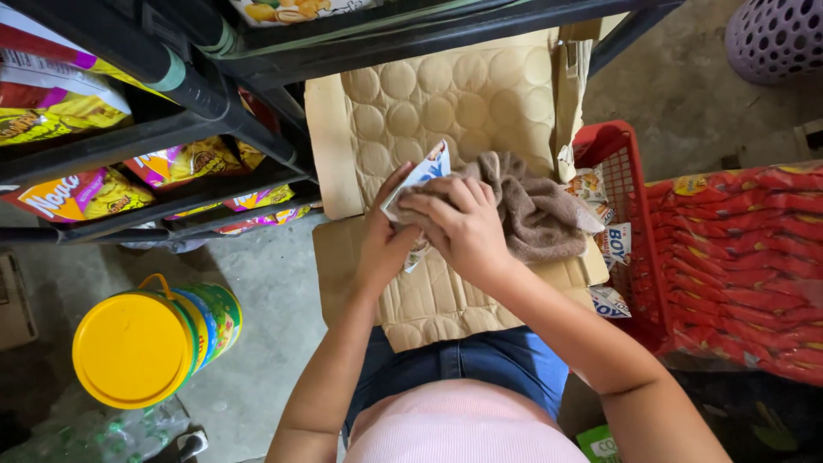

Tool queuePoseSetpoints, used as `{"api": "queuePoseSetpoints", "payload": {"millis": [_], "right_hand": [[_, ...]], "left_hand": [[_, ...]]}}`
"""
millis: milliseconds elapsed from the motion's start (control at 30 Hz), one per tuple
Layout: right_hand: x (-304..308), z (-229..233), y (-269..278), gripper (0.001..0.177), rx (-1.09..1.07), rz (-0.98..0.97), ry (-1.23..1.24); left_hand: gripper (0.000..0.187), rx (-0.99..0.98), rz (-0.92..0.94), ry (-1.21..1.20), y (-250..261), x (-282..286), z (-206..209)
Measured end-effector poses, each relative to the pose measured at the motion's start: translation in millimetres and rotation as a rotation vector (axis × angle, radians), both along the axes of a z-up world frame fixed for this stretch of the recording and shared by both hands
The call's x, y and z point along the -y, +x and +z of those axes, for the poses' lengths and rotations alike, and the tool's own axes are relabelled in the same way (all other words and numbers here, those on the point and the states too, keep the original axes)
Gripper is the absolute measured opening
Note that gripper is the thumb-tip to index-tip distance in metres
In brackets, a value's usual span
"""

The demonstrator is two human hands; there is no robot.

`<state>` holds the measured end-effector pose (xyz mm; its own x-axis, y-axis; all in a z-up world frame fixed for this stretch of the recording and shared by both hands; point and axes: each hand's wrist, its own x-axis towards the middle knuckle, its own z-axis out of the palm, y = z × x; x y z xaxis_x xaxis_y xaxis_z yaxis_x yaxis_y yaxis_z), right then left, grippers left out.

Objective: Wiping individual snack packets with a cloth and arranging them on shelves.

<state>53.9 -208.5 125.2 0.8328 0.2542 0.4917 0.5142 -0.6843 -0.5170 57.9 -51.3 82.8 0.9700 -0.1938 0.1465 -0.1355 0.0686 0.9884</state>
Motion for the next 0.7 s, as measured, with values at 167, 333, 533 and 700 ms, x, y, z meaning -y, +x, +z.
{"api": "queuePoseSetpoints", "payload": {"millis": [167, 333, 533, 700], "right_hand": [[18.0, -14.6, 16.1, 0.024, 0.053, -0.022, -0.071], [24.0, -31.7, 25.9, 0.026, 0.010, -0.147, -0.003], [3.6, -10.2, 1.3, 0.022, 0.053, -0.015, -0.029], [25.0, -48.0, 28.8, 0.019, 0.030, -0.138, -0.013]], "left_hand": [[0.072, -0.094, 0.029, -0.043, -8.7, -2.4, -31.3], [0.065, -0.096, 0.106, -0.023, -11.4, 3.3, -22.2], [0.074, -0.022, 0.073, 0.021, -7.6, 3.8, -13.0], [0.069, -0.158, 0.072, -0.058, -6.8, -1.0, -32.0]]}}
